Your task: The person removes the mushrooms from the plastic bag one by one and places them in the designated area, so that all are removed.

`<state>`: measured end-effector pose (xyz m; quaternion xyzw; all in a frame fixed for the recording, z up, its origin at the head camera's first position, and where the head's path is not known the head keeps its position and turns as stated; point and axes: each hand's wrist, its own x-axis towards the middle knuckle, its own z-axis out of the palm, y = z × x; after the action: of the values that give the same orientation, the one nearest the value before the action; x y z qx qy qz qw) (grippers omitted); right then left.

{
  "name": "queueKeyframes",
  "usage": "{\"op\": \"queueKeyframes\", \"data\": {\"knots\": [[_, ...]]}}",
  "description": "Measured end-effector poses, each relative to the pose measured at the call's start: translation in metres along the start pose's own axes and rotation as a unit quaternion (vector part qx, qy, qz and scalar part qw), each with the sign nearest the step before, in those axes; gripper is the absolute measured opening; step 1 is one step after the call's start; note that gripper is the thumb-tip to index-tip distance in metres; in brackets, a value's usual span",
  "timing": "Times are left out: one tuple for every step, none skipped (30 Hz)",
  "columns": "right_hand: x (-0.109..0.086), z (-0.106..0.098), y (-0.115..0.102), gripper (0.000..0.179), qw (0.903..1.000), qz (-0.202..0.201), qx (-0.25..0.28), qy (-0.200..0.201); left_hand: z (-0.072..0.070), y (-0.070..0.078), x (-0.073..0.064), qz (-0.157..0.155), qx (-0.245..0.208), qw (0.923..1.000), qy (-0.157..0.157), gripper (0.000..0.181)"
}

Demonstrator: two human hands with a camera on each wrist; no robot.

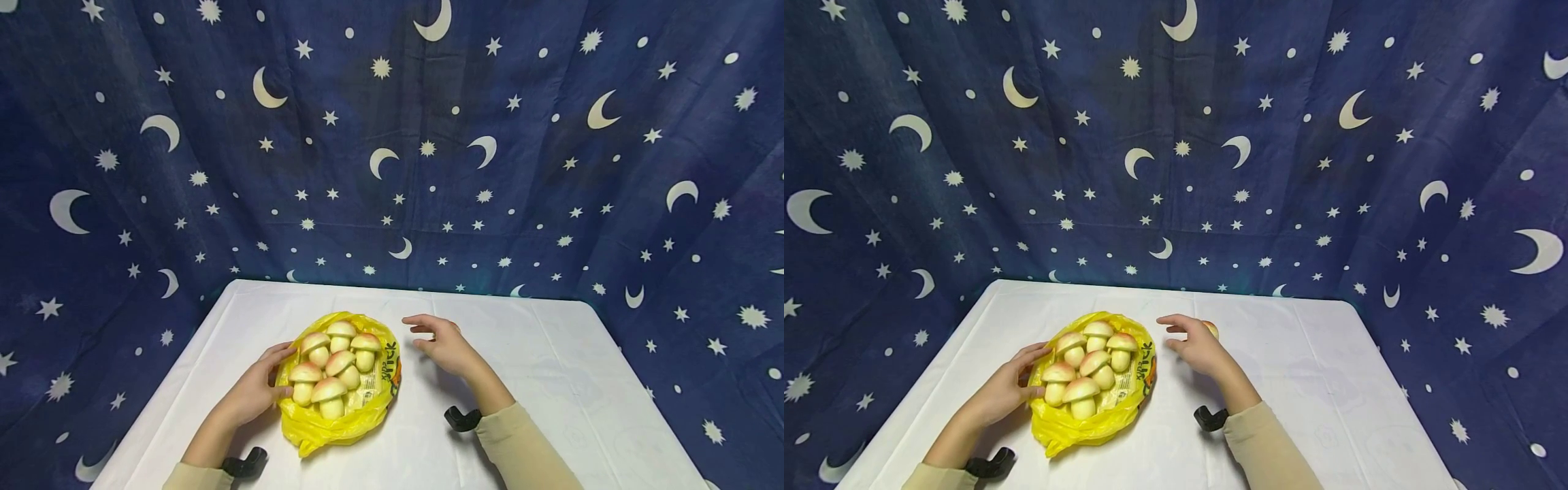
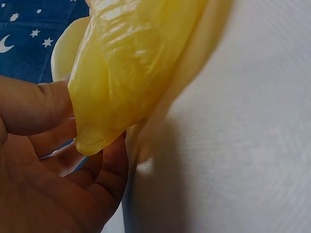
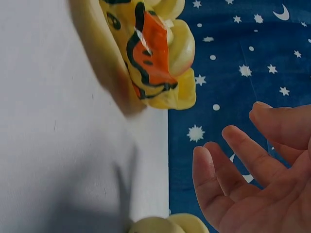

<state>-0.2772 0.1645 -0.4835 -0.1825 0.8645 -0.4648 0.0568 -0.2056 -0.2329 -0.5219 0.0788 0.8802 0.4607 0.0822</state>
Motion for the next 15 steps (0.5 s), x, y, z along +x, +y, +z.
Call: {"op": "queueKeyframes", "data": {"knots": [[0.000,0.002,-0.001,0.043,1.0000,-0.002,0.003,-0.002,0.000,0.000,0.000,0.001,0.000,1.0000,0.001,0.076],[0.000,0.003,-0.003,0.043,0.9999,0.001,0.009,-0.004,0.000,-0.001,0.000,0.000,0.000,1.0000,0.002,0.076],[0.000,0.005,-0.004,0.043,0.9999,0.000,0.013,-0.007,0.000,-0.001,0.000,0.000,-0.001,1.0000,0.002,0.076],[0.000,0.007,-0.005,0.043,0.9998,0.001,0.020,-0.010,0.000,-0.001,0.000,0.000,-0.001,1.0000,0.002,0.077],[0.000,0.008,-0.006,0.043,0.9995,0.003,0.027,-0.014,0.000,-0.001,0.000,0.000,-0.001,1.0000,0.003,0.077],[0.001,0.010,-0.006,0.043,0.9994,0.003,0.030,-0.016,0.000,-0.001,0.000,0.001,-0.001,1.0000,0.003,0.077],[0.001,0.012,-0.007,0.043,0.9992,0.005,0.034,-0.019,0.000,-0.002,0.000,0.001,-0.003,1.0000,0.004,0.077],[0.001,0.013,-0.008,0.044,0.9991,0.005,0.036,-0.021,-0.001,-0.002,0.000,0.001,-0.004,1.0000,0.006,0.077],[0.002,0.015,-0.008,0.044,0.9990,0.003,0.037,-0.024,-0.001,-0.002,0.000,0.002,-0.005,1.0000,0.006,0.077],[0.002,0.016,-0.009,0.044,0.9989,0.002,0.039,-0.026,-0.001,-0.002,0.000,0.005,-0.005,1.0000,0.006,0.077],[0.003,0.018,-0.010,0.044,0.9988,0.000,0.041,-0.028,-0.001,-0.002,0.000,0.007,-0.004,0.9999,0.007,0.077],[0.003,0.019,-0.010,0.044,0.9987,-0.003,0.041,-0.030,-0.001,-0.002,-0.001,0.009,-0.003,0.9999,0.007,0.077],[0.003,0.021,-0.011,0.044,0.9986,-0.005,0.042,-0.032,-0.001,-0.002,-0.001,0.010,-0.003,0.9999,0.007,0.076],[0.003,0.022,-0.011,0.044,0.9986,-0.008,0.041,-0.033,-0.001,-0.002,-0.001,0.012,-0.003,0.9999,0.007,0.076],[0.003,0.023,-0.012,0.044,0.9986,-0.009,0.040,-0.032,-0.001,-0.002,-0.001,0.014,-0.001,0.9999,0.007,0.076]]}}
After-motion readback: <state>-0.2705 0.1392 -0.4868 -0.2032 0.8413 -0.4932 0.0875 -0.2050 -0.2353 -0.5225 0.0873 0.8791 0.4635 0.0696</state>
